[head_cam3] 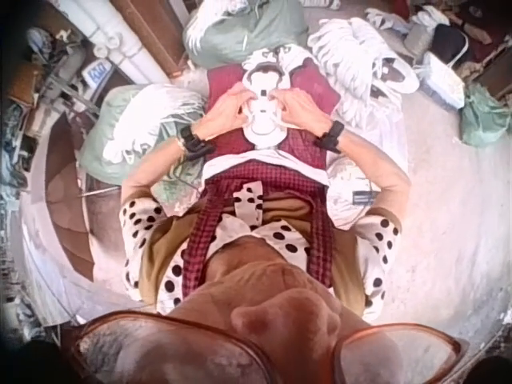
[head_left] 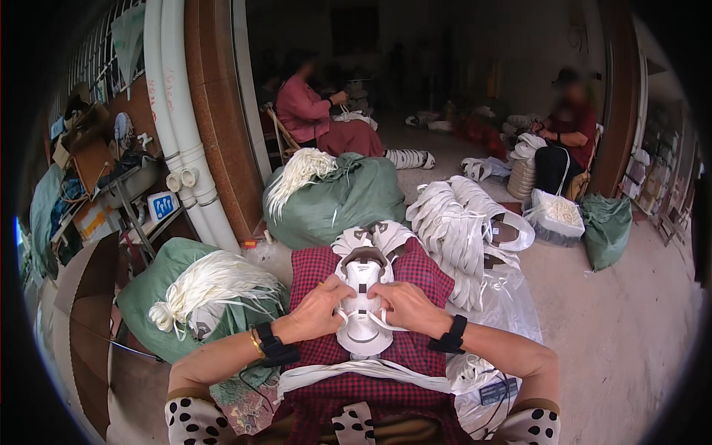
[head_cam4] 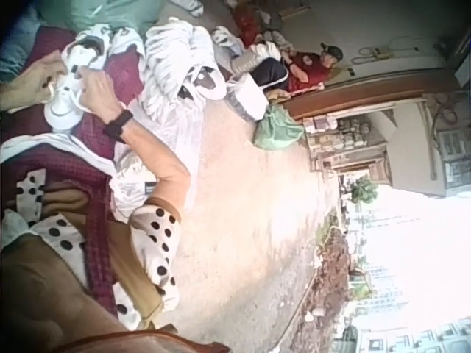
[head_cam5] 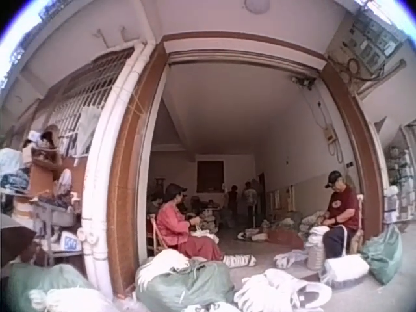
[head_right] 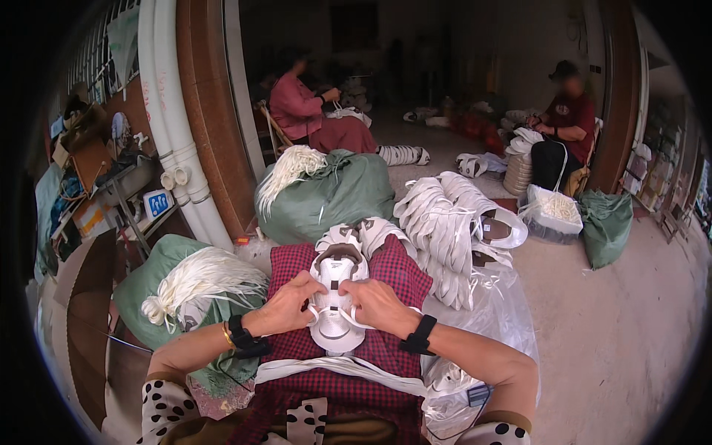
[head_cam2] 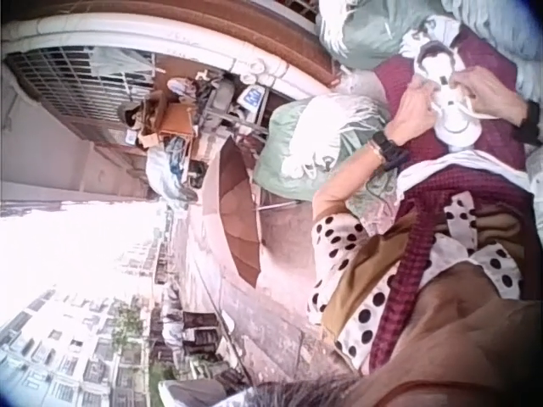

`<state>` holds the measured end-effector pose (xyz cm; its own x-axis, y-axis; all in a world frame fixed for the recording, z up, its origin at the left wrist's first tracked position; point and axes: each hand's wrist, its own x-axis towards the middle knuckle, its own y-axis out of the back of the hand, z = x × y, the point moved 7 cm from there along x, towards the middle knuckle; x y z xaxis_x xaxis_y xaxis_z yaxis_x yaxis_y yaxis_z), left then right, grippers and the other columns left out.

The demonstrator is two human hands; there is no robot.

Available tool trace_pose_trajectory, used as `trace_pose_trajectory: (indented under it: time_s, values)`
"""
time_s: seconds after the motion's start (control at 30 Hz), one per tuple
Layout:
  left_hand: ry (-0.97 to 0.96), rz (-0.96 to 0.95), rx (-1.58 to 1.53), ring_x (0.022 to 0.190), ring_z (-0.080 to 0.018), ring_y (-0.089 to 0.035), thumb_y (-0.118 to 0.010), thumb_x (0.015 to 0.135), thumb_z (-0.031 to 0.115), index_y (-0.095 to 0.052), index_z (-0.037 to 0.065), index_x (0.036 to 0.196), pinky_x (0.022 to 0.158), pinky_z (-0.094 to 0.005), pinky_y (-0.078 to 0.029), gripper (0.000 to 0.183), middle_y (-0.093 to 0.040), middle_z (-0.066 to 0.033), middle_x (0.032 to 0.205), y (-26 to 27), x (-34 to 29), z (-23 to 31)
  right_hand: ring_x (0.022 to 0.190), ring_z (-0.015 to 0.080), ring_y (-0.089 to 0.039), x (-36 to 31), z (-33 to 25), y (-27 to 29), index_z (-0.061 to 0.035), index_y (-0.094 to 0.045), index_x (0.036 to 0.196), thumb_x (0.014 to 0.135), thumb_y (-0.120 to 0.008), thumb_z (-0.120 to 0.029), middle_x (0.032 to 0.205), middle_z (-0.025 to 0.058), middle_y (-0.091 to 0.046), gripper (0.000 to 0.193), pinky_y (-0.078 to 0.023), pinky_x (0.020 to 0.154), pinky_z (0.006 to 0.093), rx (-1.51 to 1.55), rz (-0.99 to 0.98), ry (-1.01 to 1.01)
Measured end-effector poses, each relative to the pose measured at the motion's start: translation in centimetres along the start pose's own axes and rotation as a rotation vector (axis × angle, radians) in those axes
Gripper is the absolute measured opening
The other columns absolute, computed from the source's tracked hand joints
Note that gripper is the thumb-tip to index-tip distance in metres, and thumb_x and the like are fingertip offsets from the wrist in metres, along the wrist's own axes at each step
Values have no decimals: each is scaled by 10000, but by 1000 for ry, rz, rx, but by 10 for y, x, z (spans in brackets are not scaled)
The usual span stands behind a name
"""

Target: Lacing a white sneaker while sitting in a warehouse workspace.

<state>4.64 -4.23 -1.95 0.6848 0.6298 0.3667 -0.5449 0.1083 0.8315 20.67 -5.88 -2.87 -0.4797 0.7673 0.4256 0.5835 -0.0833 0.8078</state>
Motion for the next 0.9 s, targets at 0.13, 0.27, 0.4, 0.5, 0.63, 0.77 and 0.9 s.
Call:
trace_pose_trajectory:
  time_s: [0.13,0.27,0.4,0.5,0.63,0.77,0.9]
  values:
    - [-272,-227,274,977,-337,-515,-694,668,81,-616,34,958,865,-432,-434,304,-506,-94,920,1,18,14,982,343,-567,16,-25,2,-4,-651,917,648,-686,-7,913,146,-584,271,-518,743,437,-331,-66,403]
    - [-264,-458,420,915,-310,-532,-748,672,147,-635,85,910,804,-389,-424,271,-553,-70,912,-7,32,-4,959,338,-582,26,-17,-14,25,-649,796,629,-656,10,864,163,-620,168,-522,733,435,-341,-366,320]
    - [-224,-525,181,917,-290,-530,-797,677,226,-672,93,871,788,-393,-417,266,-585,-56,873,-5,40,-16,719,354,-640,35,-10,-15,7,-652,703,644,-709,-86,743,178,-624,124,-517,647,450,-270,-517,199]
    - [-201,-541,102,917,-273,-520,-828,674,296,-709,117,855,784,-414,-369,281,-609,-38,843,-6,40,-21,634,371,-631,41,-2,-19,-14,-662,677,648,-702,-107,707,182,-621,105,-500,603,457,-232,-628,147]
    - [-228,-454,262,934,-268,-474,-750,696,191,-731,148,864,785,-413,-292,175,-577,-20,867,-8,30,-20,644,361,-627,37,0,-20,-27,-677,683,647,-678,-86,681,165,-614,69,-481,580,455,-160,-466,175]
    - [-235,-234,264,956,-273,-440,-661,678,114,-735,152,846,785,-421,-290,187,-544,-16,915,-2,14,-8,618,326,-595,30,-10,-10,-6,-673,714,644,-663,-73,632,163,-603,97,-446,569,453,-143,-257,394]
    - [-110,-453,184,966,-281,-458,-662,705,118,-756,138,994,804,-394,-358,304,-563,-51,1000,-5,23,-17,684,317,-575,41,16,-30,25,-683,818,734,-617,-115,715,186,-636,176,-451,632,444,-105,-867,111]
